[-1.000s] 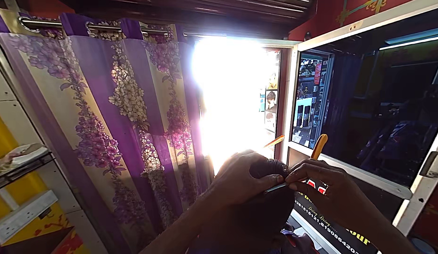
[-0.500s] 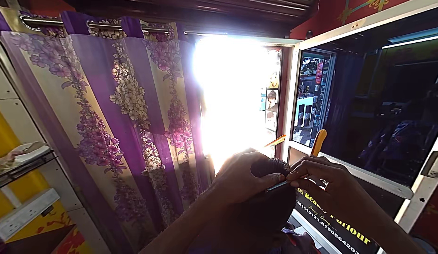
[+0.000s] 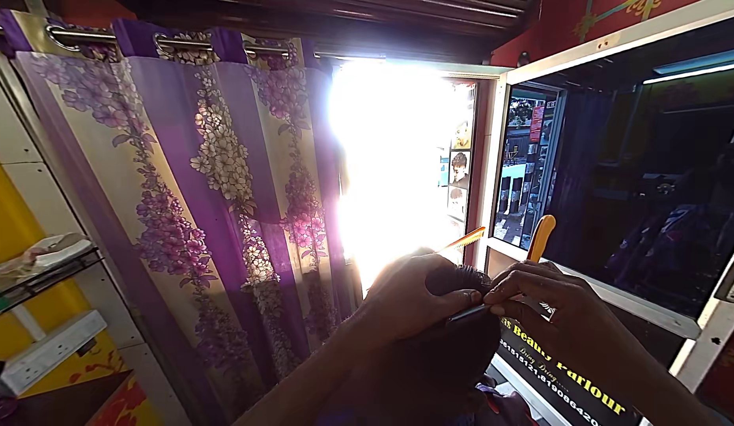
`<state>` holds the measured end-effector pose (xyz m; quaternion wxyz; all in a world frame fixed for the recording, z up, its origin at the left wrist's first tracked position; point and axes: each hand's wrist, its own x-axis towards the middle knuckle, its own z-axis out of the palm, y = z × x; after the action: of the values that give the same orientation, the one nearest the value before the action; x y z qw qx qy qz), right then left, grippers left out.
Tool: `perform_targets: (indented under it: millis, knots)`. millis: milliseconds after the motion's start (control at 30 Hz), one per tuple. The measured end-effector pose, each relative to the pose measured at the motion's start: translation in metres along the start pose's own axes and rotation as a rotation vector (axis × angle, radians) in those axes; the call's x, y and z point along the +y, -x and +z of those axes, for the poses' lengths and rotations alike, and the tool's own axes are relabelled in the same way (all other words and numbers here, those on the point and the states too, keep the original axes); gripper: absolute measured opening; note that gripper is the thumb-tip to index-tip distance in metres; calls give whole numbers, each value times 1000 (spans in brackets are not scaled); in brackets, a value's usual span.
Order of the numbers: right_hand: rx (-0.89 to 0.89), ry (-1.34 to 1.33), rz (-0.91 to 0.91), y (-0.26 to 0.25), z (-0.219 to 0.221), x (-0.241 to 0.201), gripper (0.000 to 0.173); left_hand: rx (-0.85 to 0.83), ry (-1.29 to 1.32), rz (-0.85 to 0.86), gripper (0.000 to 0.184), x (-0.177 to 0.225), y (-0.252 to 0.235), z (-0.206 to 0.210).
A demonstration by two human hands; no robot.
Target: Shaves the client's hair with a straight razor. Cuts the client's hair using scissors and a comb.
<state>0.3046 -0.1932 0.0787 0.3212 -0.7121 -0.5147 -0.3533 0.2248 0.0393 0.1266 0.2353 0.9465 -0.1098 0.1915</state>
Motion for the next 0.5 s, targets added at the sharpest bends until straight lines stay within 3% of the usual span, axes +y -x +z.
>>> perform_targets:
  millis: [500]
  knots:
    - [-6, 29, -26, -2, 1, -5, 16, 12, -3, 2, 43, -1, 0, 1]
